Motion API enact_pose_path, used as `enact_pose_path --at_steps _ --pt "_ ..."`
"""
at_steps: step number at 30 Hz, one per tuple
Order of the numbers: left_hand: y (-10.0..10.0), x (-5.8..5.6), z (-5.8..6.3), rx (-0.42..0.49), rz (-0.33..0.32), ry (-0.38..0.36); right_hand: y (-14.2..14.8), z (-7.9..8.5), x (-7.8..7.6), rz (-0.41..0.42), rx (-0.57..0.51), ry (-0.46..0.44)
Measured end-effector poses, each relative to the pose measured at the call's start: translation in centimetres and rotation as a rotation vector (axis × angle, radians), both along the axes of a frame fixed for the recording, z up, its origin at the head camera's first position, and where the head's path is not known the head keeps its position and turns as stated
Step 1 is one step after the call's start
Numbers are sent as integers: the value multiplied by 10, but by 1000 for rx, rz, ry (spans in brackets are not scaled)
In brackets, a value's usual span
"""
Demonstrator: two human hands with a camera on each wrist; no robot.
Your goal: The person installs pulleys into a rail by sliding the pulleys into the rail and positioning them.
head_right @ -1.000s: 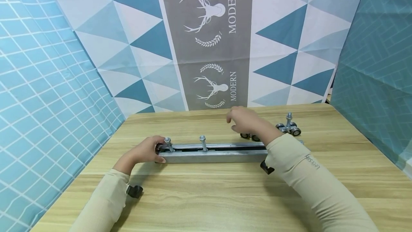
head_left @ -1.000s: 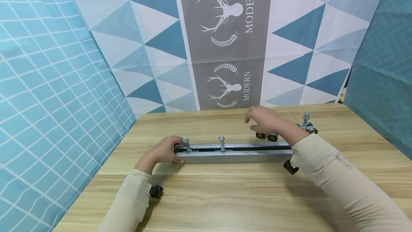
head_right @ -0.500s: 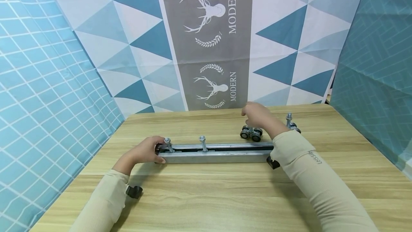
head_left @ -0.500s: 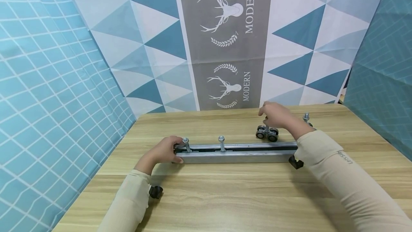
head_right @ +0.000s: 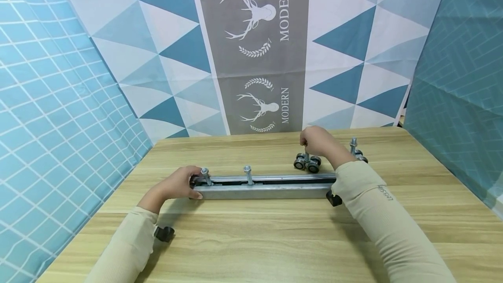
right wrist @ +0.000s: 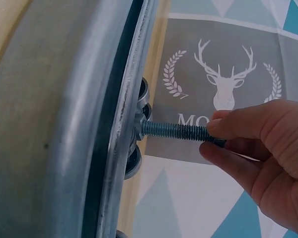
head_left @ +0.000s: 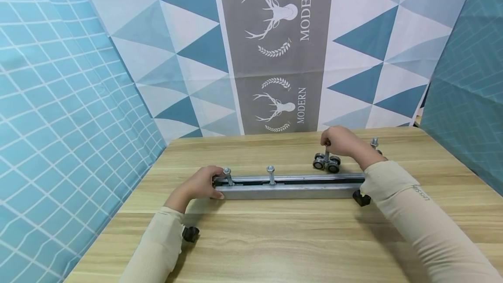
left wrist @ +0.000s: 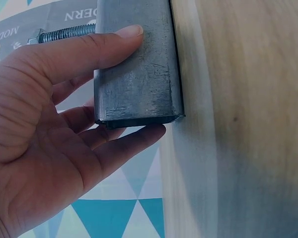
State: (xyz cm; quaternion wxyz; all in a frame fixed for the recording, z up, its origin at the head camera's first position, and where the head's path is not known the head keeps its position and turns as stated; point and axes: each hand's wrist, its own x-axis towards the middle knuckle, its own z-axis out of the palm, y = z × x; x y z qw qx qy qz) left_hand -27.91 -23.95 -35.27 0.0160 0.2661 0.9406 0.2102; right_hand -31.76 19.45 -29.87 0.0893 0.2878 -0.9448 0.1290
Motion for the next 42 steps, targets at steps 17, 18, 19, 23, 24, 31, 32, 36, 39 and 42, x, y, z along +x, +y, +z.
enact_pose_path --at_steps 17,18,19,23,24,31,32,36,39,42 --pt "0 -1 -1 -6 5 4 11 -9 -4 -65 -140 -80" --pt "0 -1 -1 -7 5 3 11 -8 -4 -61 -137 -78" --pt "0 -1 -1 -9 4 5 11 -7 -4 -58 -135 -75" --pt "0 -1 1 -8 12 7 12 0 -2 -48 -118 -45" --pt "0 -1 1 -8 8 8 13 2 -1 -45 -116 -37" --pt "0 1 4 -3 16 8 16 23 7 -34 -115 -17" --pt "0 1 4 -5 17 6 17 26 8 -35 -117 -18" --pt "0 0 2 -5 22 -8 21 40 18 -26 -131 -32" --pt "0 0 0 -5 24 -10 28 49 26 -23 -144 -40" --pt "0 -1 -1 -3 22 -11 38 53 33 -30 -146 -36"
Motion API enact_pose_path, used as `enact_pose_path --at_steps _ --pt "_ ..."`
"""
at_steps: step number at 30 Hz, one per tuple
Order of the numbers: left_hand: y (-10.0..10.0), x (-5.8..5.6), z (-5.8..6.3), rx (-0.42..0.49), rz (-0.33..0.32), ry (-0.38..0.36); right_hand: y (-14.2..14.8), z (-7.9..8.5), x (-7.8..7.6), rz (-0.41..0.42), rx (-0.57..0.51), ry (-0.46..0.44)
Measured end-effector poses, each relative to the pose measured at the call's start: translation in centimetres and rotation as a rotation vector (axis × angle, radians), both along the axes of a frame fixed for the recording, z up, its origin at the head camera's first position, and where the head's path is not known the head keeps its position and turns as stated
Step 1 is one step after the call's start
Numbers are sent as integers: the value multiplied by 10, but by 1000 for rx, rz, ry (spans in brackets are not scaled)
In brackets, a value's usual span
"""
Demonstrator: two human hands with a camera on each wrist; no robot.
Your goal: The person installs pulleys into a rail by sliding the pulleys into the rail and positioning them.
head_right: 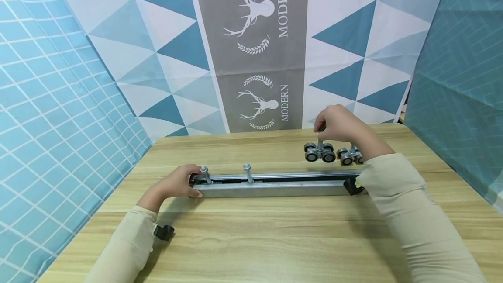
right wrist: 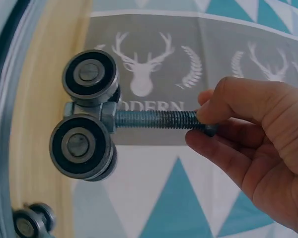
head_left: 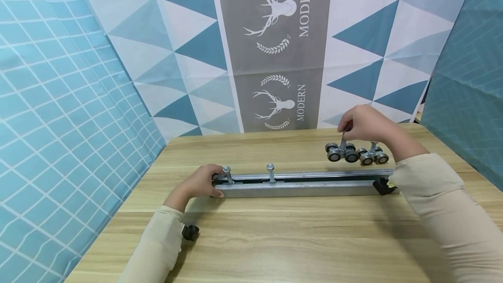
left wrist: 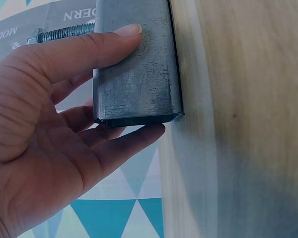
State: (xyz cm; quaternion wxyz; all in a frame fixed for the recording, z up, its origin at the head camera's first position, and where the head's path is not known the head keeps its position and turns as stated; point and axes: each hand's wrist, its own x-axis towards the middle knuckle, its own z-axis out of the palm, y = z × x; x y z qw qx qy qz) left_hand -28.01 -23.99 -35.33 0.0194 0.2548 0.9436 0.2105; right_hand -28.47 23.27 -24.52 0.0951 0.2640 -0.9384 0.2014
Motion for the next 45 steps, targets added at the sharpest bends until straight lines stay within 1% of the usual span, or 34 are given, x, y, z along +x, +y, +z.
enact_pose_path --at_steps 3,9,12,15,20,26,34,42,45 --pt "1 0 1 -1 -7 1 12 4 8 -15 15 16" --pt "2 1 2 -9 -9 15 37 6 25 -79 52 53" --pt "3 1 2 -12 0 15 51 3 34 -118 38 64" --pt "3 2 2 -20 7 11 66 -2 41 -130 36 88" --pt "2 2 1 -21 14 2 87 -11 50 -157 90 123" --pt "4 3 3 -16 30 -12 107 -18 58 -218 117 88" --pt "3 3 3 -10 12 -9 122 -29 68 -268 119 69" --pt "3 2 2 -17 5 -6 135 -44 73 -285 106 83" --pt "3 2 2 -15 3 -3 141 -49 73 -292 116 70"
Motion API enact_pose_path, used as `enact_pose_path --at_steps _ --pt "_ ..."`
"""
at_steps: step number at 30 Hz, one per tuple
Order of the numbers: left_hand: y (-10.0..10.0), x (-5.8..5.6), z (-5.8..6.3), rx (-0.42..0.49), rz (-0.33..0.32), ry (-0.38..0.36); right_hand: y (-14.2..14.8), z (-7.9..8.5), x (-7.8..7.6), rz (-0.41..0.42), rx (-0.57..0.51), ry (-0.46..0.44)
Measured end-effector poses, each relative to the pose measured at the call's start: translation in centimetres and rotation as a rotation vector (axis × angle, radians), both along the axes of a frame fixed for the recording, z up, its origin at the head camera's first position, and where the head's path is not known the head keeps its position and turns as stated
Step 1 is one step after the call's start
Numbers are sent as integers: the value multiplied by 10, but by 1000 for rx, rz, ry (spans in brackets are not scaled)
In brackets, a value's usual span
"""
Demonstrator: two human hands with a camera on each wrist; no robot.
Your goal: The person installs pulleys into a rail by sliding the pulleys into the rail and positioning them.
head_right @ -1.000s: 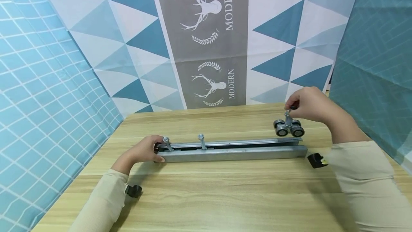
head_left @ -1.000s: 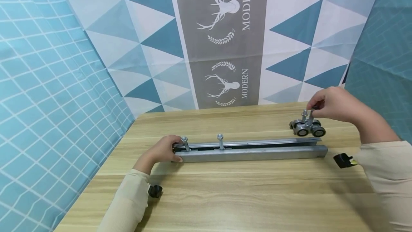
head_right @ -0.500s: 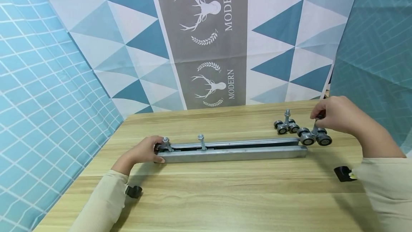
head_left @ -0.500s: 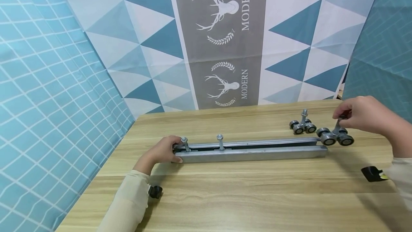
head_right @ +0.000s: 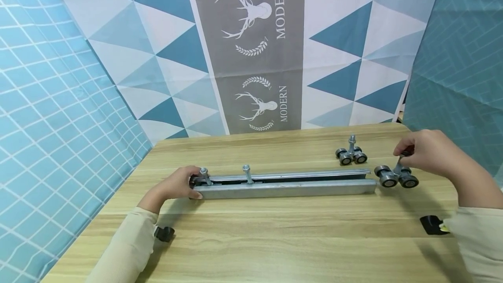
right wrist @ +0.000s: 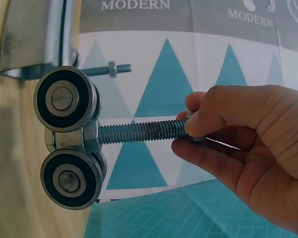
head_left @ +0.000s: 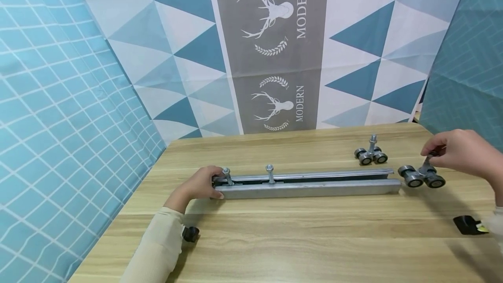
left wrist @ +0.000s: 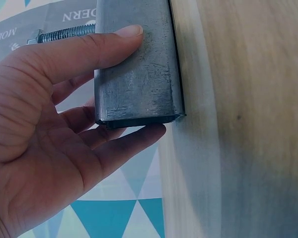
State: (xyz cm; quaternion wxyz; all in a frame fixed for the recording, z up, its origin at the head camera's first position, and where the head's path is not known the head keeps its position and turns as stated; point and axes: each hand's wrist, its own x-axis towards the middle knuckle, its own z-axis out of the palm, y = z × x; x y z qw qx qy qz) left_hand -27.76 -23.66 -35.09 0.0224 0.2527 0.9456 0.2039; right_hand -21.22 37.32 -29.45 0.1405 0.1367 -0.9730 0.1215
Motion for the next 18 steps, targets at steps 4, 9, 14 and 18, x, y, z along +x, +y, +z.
enact_pose_path --at_steps 4,9,14,18 --pt "0 0 0 7 -7 4 5 -8 -1 -6 -4 -25" --pt "-1 -1 0 4 -19 12 8 -18 -4 4 -19 -29" --pt "-1 -1 -1 8 -22 10 7 -21 -6 10 -20 -39" --pt "-1 -1 -1 16 -16 4 4 -22 -7 15 -19 -53"
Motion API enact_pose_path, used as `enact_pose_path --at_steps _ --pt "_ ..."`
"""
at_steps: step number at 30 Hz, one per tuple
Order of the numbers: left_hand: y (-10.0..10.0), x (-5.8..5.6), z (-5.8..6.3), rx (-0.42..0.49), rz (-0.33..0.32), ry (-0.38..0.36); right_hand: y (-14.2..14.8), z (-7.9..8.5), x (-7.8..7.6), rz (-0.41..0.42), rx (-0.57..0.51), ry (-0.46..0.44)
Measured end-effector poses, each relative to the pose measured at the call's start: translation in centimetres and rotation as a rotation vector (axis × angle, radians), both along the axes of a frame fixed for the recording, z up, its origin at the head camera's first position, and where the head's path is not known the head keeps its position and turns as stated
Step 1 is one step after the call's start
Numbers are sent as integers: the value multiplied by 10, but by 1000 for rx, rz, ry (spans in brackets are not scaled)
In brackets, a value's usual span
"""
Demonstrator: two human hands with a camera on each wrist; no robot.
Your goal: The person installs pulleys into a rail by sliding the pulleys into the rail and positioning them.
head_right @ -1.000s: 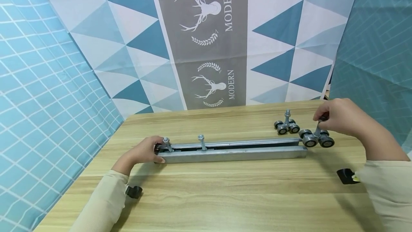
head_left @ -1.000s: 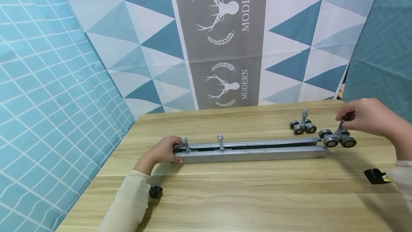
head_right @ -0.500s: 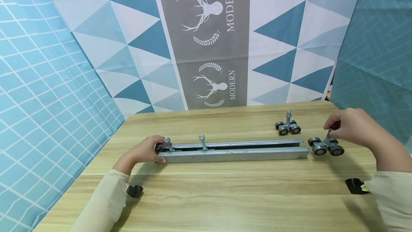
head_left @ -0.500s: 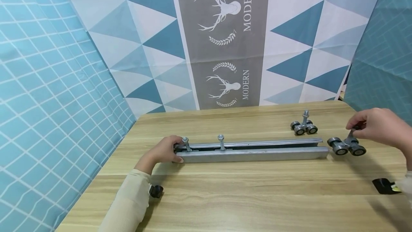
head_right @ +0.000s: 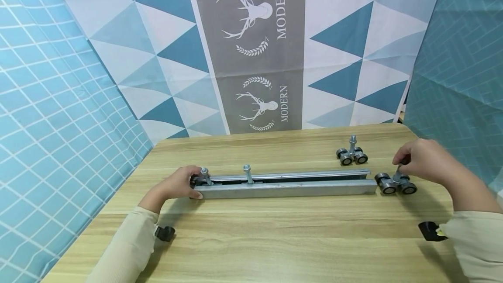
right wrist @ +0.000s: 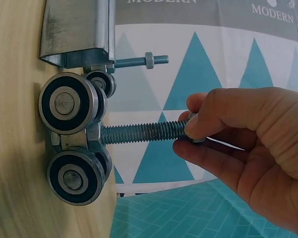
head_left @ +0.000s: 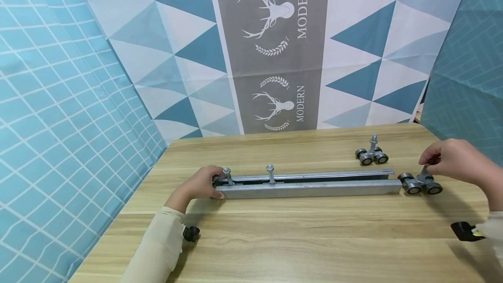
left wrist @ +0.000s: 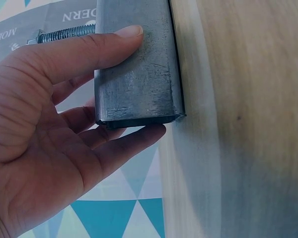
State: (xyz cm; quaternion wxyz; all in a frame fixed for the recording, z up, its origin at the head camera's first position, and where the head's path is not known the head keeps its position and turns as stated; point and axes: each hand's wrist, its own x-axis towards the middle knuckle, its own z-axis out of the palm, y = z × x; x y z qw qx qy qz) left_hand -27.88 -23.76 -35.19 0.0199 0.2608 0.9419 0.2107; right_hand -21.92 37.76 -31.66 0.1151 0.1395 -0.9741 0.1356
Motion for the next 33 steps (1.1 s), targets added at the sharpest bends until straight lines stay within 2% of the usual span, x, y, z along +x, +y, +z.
enact_pose_path --at_steps 8,16,26,33 --pt "0 1 0 -2 7 -4 -6 0 -2 20 -2 -23" --pt "0 0 0 -16 -20 15 -11 2 -4 35 13 -31" --pt "0 1 1 -18 21 4 -15 3 -9 64 13 0" --pt "0 1 1 -12 25 0 -21 5 -9 94 -7 -10"
